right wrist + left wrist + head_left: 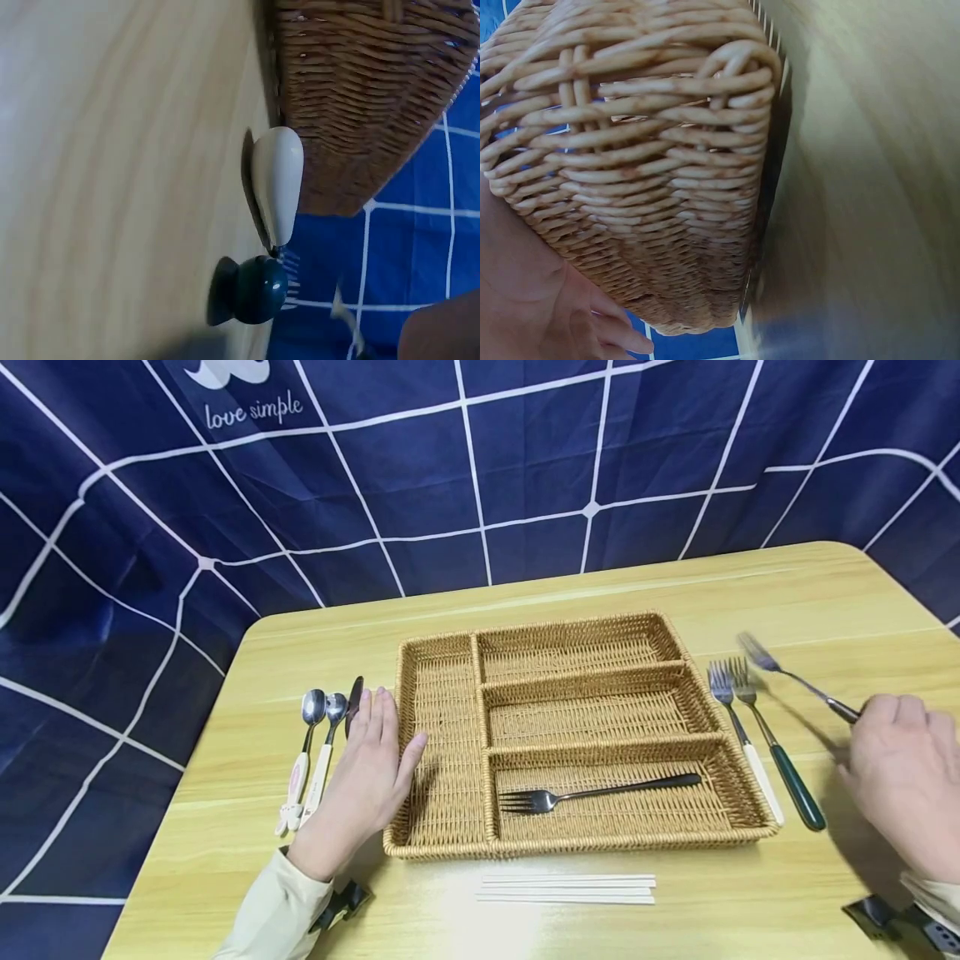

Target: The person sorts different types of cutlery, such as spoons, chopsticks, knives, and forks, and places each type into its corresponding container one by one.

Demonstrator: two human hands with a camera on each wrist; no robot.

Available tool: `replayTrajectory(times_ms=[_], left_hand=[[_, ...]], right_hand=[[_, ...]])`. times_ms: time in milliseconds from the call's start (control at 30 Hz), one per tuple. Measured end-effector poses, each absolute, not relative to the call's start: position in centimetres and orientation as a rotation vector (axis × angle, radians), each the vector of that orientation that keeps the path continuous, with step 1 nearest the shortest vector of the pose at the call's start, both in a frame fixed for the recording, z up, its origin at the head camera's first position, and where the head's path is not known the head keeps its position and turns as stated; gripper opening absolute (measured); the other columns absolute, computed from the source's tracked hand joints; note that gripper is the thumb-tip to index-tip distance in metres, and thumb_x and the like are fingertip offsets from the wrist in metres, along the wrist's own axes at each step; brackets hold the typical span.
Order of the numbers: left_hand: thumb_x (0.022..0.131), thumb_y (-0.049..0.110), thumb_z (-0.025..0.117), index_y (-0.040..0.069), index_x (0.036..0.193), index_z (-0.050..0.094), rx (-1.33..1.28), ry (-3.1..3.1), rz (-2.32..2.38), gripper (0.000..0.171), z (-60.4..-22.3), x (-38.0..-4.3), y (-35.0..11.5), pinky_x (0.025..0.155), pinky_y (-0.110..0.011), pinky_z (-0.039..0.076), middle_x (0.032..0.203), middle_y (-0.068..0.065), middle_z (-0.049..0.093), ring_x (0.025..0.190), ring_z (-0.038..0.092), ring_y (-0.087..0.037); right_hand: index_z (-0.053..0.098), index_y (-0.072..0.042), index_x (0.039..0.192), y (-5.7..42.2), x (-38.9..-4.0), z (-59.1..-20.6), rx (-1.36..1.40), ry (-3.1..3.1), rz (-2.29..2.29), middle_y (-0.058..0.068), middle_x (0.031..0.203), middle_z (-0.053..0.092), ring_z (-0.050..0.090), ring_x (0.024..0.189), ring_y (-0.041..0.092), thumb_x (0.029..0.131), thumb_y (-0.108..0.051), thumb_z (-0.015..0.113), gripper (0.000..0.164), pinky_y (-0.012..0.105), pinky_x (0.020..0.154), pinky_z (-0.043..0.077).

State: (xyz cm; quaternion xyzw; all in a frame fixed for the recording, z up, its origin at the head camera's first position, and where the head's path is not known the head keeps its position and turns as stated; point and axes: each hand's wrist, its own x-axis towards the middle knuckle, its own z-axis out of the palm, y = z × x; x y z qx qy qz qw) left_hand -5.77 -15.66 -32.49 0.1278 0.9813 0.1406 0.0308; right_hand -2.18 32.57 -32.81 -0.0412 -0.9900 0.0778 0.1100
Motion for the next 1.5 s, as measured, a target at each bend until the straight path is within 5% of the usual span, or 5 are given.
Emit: replayTrajectory(times_ms=[333,500,767,933,1500], left_hand=[[0.104,0.049,0.017,-0.012,0.148,0.003,0.396,3.028,0.456,0.076,-32.6,-5.8,-15.7,0.119,-0.047,0.005,0.155,-0.026,-0.001,0.144,-0.008,-0.035],[0.104,0.048,0.019,-0.012,0.148,0.003,0.390,3.030,0.455,0.076,-32.7,-5.9,-15.7,0.119,-0.047,0.005,0.155,-0.026,-0.001,0.145,-0.007,-0.036],[0.104,0.050,0.018,-0.012,0.148,0.004,0.392,3.035,0.438,0.077,-32.8,-6.0,-15.6,0.119,-0.047,0.006,0.155,-0.026,0.000,0.145,-0.004,-0.039],[0.103,0.050,0.018,-0.012,0.148,0.004,0.388,3.032,0.438,0.077,-32.8,-6.0,-15.6,0.119,-0.048,0.006,0.155,-0.026,0.000,0.145,-0.003,-0.039],[0.103,0.051,0.018,-0.011,0.148,0.003,0.382,3.028,0.441,0.078,-32.8,-5.9,-15.6,0.119,-0.047,0.006,0.156,-0.025,-0.001,0.145,-0.003,-0.039]], right_hand=[[0.035,0.019,0.102,29.9,-2.5,-31.3,0.360,-2.740,0.216,0.029,0.086,0.032,0.028,0.080,0.054,0.052,0.013,0.061,0.058,0.056,0.057,0.022],[0.041,0.018,0.104,28.0,-3.1,-30.9,0.556,-2.612,0.229,0.026,0.087,0.038,0.032,0.077,0.047,0.089,-0.025,0.038,0.046,0.052,0.059,0.025],[0.049,0.014,0.100,24.9,-3.4,-31.0,0.809,-2.462,0.264,0.022,0.090,0.049,0.041,0.076,0.039,0.090,-0.003,0.038,0.023,0.048,0.059,0.034],[0.053,0.010,0.094,23.0,-3.4,-31.4,0.959,-2.392,0.310,0.016,0.087,0.051,0.043,0.075,0.033,0.105,-0.022,0.018,0.049,0.044,0.064,0.036],[0.059,0.007,0.098,20.0,-2.9,-31.5,1.168,-2.431,0.237,0.013,0.093,0.056,0.050,0.084,0.028,0.078,0.005,0.028,0.036,0.042,0.071,0.047]])
